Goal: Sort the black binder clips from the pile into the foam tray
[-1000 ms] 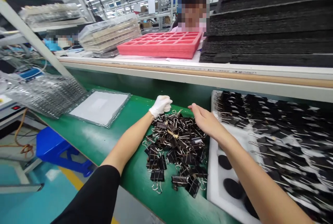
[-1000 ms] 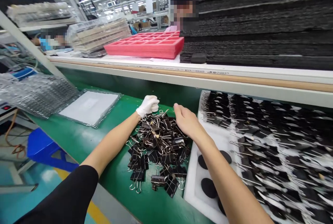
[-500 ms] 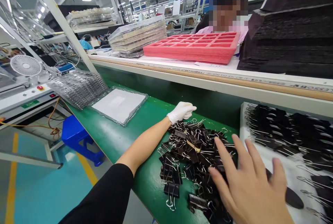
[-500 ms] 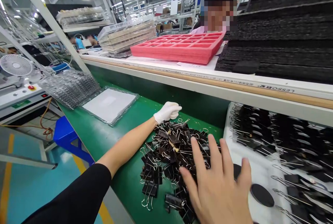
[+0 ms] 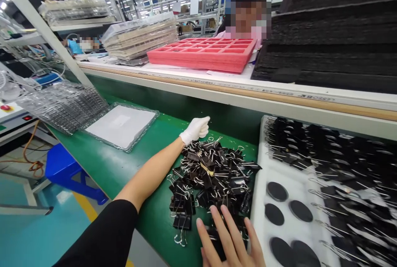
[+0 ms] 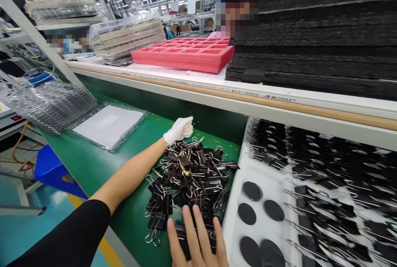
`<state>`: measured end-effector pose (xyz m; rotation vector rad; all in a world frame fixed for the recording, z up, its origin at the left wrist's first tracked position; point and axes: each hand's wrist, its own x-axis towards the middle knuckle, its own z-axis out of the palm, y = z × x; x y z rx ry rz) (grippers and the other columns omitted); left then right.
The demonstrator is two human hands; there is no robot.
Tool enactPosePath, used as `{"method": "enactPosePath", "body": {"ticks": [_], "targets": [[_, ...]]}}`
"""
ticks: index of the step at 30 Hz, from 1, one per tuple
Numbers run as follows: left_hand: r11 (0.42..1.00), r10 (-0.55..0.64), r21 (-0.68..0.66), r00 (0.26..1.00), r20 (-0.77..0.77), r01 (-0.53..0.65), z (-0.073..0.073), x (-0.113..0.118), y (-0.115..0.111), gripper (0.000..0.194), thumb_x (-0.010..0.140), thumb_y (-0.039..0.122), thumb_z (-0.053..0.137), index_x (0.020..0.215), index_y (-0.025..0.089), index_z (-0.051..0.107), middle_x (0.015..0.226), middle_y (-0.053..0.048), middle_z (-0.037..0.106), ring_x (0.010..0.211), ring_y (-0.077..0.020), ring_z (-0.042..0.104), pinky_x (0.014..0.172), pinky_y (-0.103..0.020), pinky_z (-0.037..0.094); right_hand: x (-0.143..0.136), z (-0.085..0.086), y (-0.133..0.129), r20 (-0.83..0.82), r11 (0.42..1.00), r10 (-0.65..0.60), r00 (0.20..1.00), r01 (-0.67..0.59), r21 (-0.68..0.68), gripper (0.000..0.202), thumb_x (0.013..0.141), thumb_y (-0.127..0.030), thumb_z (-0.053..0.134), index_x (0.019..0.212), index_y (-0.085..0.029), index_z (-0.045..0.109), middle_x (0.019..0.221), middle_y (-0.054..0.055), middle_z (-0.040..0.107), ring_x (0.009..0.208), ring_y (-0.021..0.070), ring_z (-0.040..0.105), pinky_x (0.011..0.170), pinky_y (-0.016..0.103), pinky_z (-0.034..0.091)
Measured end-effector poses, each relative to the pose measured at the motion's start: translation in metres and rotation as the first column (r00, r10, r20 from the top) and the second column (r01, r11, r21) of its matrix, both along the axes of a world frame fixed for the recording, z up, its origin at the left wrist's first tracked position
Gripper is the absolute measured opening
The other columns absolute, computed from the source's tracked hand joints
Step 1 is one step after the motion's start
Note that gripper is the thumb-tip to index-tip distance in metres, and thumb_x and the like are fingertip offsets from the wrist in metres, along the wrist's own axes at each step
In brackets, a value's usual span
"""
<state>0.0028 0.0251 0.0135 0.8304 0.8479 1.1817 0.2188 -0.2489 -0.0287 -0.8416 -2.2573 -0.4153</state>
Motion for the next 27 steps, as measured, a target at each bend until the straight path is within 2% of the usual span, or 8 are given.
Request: {"method": "enactPosePath", "body": {"ticks": [3,9,12,15,21,27], "targets": [[0.999,-0.006,-0.041,1.000,0.029,0.007,0.003,0.000,-0.001,0.065,0.096,0.037,0.071,0.053,0.022,0.024,0.044,0.010,0.021,0.031,-0.0036,0.022,0.036,-0.015,0.014,-0.002,0.001,-0.001,-0.045,0.999,0.012,0.999,-0.014,-0.033,0.048,0.090,-0.019,0.054,0.134,-0.029,0.072,0.139,0.011,0.068,0.124,0.0318,0.067,0.130,0.061,0.016],[0.996,0.008,-0.087,1.000,0.025,-0.005,0.009,0.000,0.002,0.064,0.100,0.033,0.064,0.054,0.022,0.020,0.043,0.010,0.020,0.031,-0.0043,0.021,0.036,-0.016,0.016,-0.003,0.005,0.002,-0.130,0.999,0.033,0.991,-0.037,-0.024,0.044,0.095,-0.028,0.061,0.139,-0.029,0.066,0.138,0.012,0.068,0.138,0.0326,0.057,0.130,0.060,0.018],[0.995,0.011,-0.104,1.000,0.003,-0.010,0.012,0.000,0.003,0.063,0.104,0.033,0.055,0.053,0.021,0.019,0.043,0.008,0.019,0.031,-0.0051,0.021,0.036,-0.017,0.017,-0.003,0.006,0.003,-0.162,1.000,0.000,0.987,-0.004,-0.029,0.036,0.096,-0.026,0.062,0.131,-0.024,0.067,0.138,0.014,0.068,0.140,0.0341,0.055,0.129,0.062,0.019],[0.993,0.001,-0.118,1.000,-0.018,-0.003,0.015,0.000,0.003,0.062,0.107,0.032,0.047,0.052,0.021,0.019,0.044,0.008,0.017,0.031,-0.0058,0.021,0.036,-0.018,0.017,-0.001,0.007,0.003,-0.121,1.000,-0.005,0.993,0.001,-0.026,0.032,0.094,-0.024,0.059,0.123,-0.017,0.070,0.139,0.016,0.067,0.140,0.0364,0.054,0.129,0.065,0.016],[0.996,-0.015,-0.092,0.998,-0.062,0.009,0.019,0.004,0.001,0.063,0.110,0.028,0.036,0.049,0.020,0.021,0.042,0.005,0.019,0.031,-0.0061,0.021,0.038,-0.018,0.017,0.004,0.010,0.002,-0.055,0.999,-0.001,0.998,-0.002,-0.048,0.043,0.095,-0.028,0.059,0.136,-0.020,0.067,0.143,0.015,0.064,0.142,0.0361,0.051,0.130,0.066,0.010],[0.998,-0.014,-0.070,0.998,-0.055,0.010,0.019,0.005,0.000,0.063,0.108,0.027,0.039,0.048,0.020,0.025,0.042,0.005,0.020,0.031,-0.0062,0.022,0.037,-0.018,0.017,0.004,0.011,0.000,-0.038,0.999,-0.025,0.999,0.024,-0.027,0.057,0.088,-0.011,0.062,0.144,-0.022,0.063,0.145,0.014,0.063,0.142,0.0345,0.053,0.130,0.067,0.013]]}}
